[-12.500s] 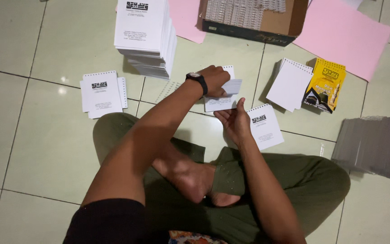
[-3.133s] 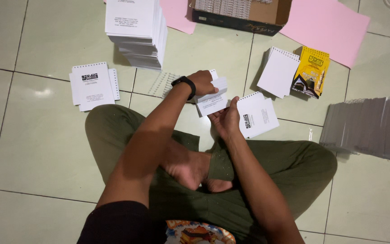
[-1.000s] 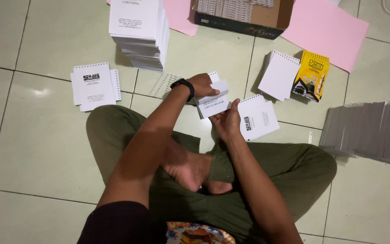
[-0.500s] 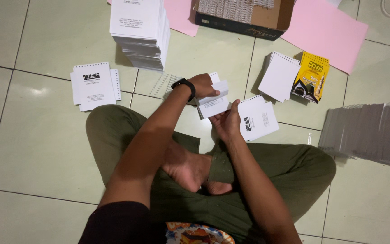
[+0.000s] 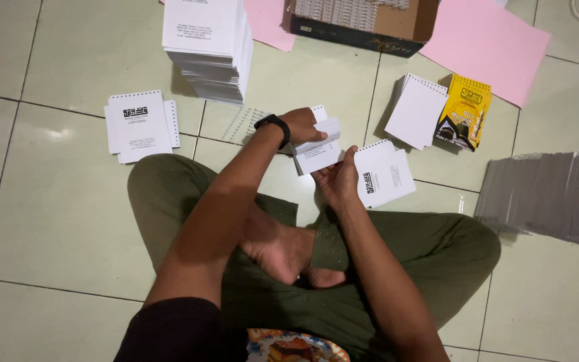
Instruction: The person sits on the floor and assembles spiral-bound notebooks by hand. They pick up stacks of paper, align them, insert spiral bindings, and place the finished notebooks into a pile.
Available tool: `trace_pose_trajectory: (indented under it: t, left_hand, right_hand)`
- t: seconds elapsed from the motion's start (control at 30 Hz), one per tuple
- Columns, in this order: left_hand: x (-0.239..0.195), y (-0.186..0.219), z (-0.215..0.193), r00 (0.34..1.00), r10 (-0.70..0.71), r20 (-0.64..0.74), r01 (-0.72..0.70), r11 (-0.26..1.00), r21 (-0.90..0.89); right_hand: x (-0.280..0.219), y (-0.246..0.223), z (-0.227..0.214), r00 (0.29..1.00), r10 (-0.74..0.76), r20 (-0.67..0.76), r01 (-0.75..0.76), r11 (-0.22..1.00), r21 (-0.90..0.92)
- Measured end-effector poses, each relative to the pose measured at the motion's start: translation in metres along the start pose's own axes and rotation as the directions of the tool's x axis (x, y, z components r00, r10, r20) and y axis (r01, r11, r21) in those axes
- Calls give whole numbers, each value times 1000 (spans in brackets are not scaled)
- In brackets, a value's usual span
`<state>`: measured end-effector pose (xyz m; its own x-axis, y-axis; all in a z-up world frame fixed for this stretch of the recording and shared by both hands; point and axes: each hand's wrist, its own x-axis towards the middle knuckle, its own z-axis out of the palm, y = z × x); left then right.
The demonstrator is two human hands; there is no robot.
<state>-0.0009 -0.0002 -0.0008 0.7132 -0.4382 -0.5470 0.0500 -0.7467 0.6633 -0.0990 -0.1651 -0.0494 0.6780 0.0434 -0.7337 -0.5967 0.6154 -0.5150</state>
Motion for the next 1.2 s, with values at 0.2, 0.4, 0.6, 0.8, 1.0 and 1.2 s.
trace_pose_trajectory:
  t: [0.2,0.4,0.6,0.8,1.0,1.2]
  left_hand:
    - [-3,3,-5,999,35,37,-37,997,61]
    - [7,-8,0,998,53,43,-56,995,81]
    - [-7,2,-7,999,18,46,-19,1000,15]
    - [2,-3,-1,999,38,24,-38,999,18]
    - [11,-12,7,999,37,-13,-37,997,62]
    - [8,-2,50,908,406,-99,-278,763,583]
  right_hand:
    - [-2,0,2,1000,1,5,-1,1000,0]
    - [1,0,-1,1000,-2,6,2,1000,-2]
    - [3,1,-7,1000,-2,10,2,1000,1]
    - [16,6,-11,1000,-15,15,15,1000,0]
    - [-10,-2,6,1000,-24,-7,24,1000,-7]
    - [29,27,-30,947,-314,-61,238,819,-522]
